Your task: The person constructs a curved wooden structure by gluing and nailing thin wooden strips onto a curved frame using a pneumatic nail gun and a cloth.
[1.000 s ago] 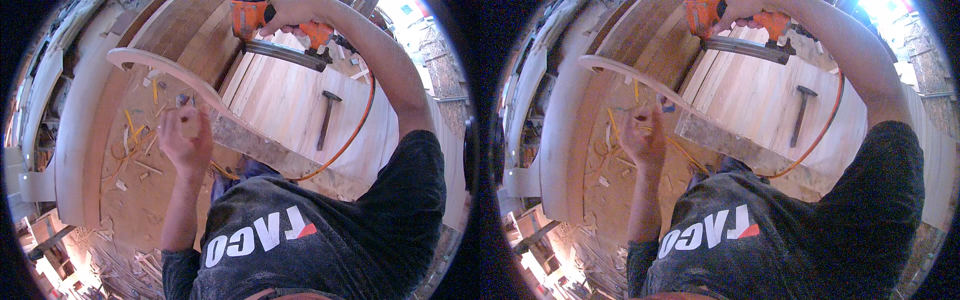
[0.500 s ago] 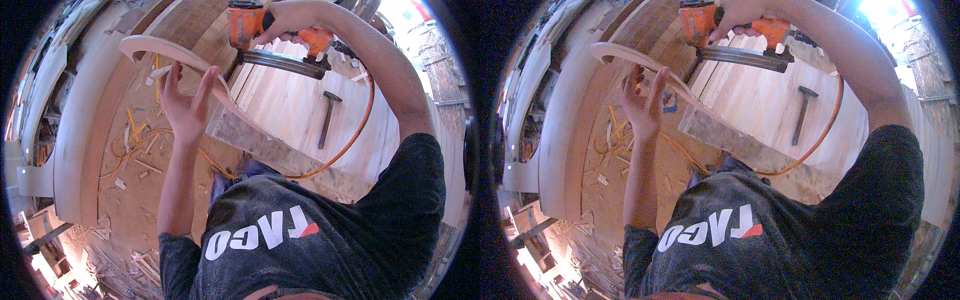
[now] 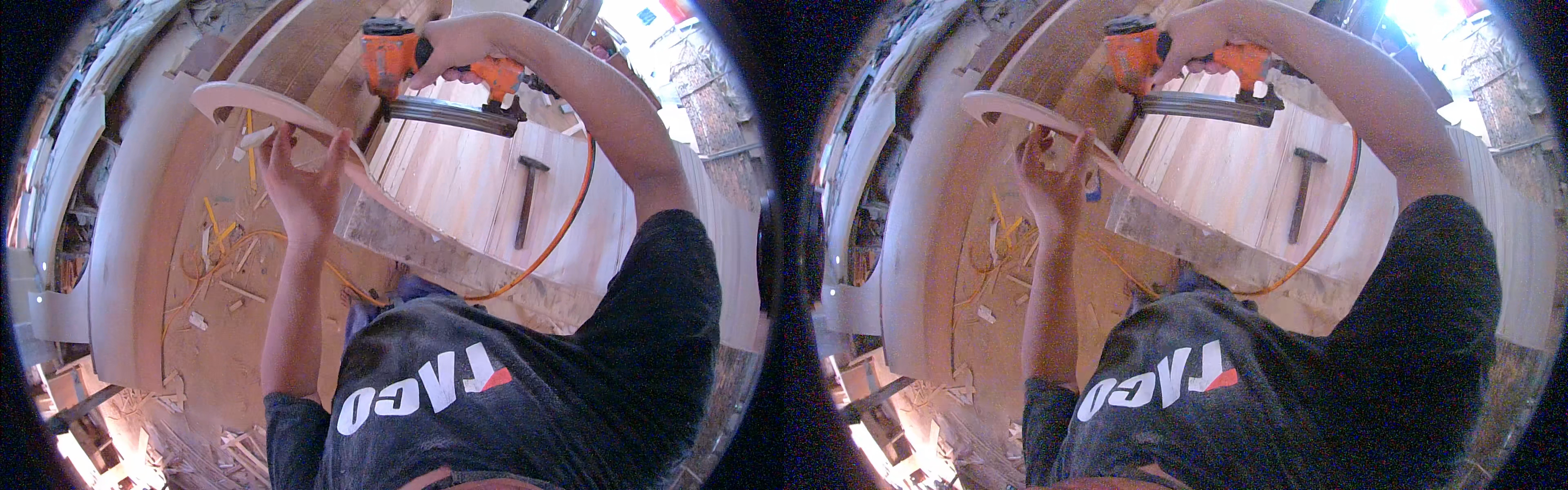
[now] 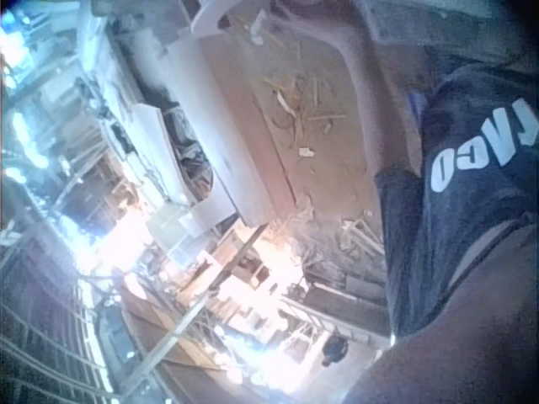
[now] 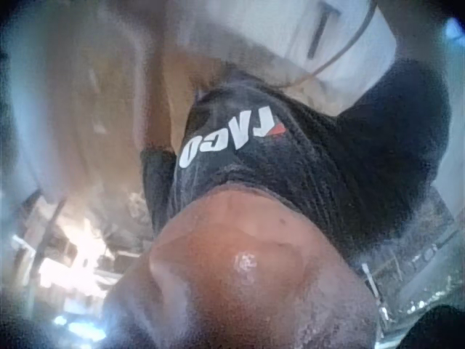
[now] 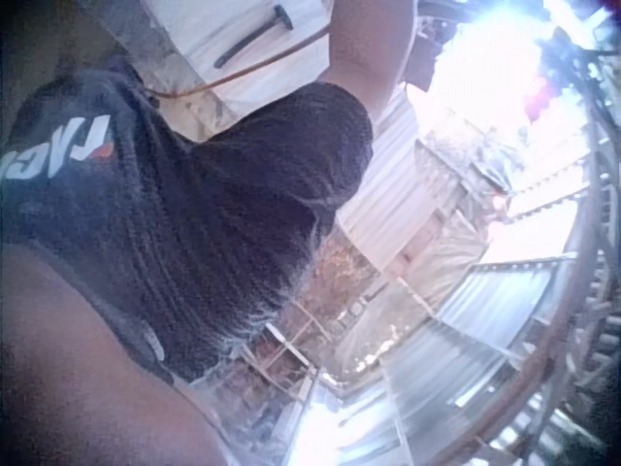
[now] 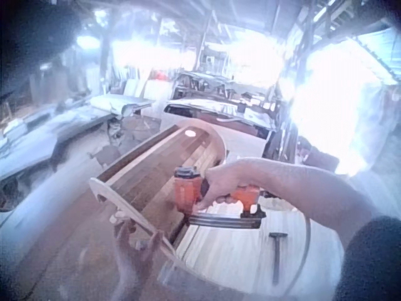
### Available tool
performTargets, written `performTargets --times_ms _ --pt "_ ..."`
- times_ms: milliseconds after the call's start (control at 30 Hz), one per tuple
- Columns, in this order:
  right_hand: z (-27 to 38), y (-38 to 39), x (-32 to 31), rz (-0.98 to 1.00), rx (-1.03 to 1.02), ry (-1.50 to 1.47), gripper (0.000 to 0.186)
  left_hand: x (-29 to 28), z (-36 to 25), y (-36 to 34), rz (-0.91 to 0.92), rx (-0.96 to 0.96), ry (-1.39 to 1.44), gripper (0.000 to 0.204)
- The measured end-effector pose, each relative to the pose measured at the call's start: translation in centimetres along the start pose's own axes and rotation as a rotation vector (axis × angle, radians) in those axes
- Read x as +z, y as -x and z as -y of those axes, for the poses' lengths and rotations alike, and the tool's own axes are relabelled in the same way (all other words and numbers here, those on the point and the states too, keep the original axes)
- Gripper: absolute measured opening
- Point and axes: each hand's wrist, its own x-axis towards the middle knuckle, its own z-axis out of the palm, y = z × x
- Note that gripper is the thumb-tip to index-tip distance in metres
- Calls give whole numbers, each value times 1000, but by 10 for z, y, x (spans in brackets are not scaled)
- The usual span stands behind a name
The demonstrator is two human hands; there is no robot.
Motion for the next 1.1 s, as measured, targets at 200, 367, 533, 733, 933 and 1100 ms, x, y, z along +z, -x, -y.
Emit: performTargets --times_ms 200,367,533,733,933,1100 --pt "-52 4 -73 -306 202 179 45 -1 -11 -1 35 -9 3 62" --pt "-89 -12 -84 -236 131 55 41 -1 -11 1 47 -27 25 58" --pt "-83 -24 -66 -296 133 -2 38 -2 -10 1 61 -32 47 52" --pt "-104 -40 -72 -250 132 -1 39 1 -19 1 45 -11 -7 47" --pt "-82 -39 -69 -251 194 126 40 0 -18 4 20 -28 24 47" --pt "-74 -28 -75 -199 227 231 38 1 -21 4 20 -38 59 47"
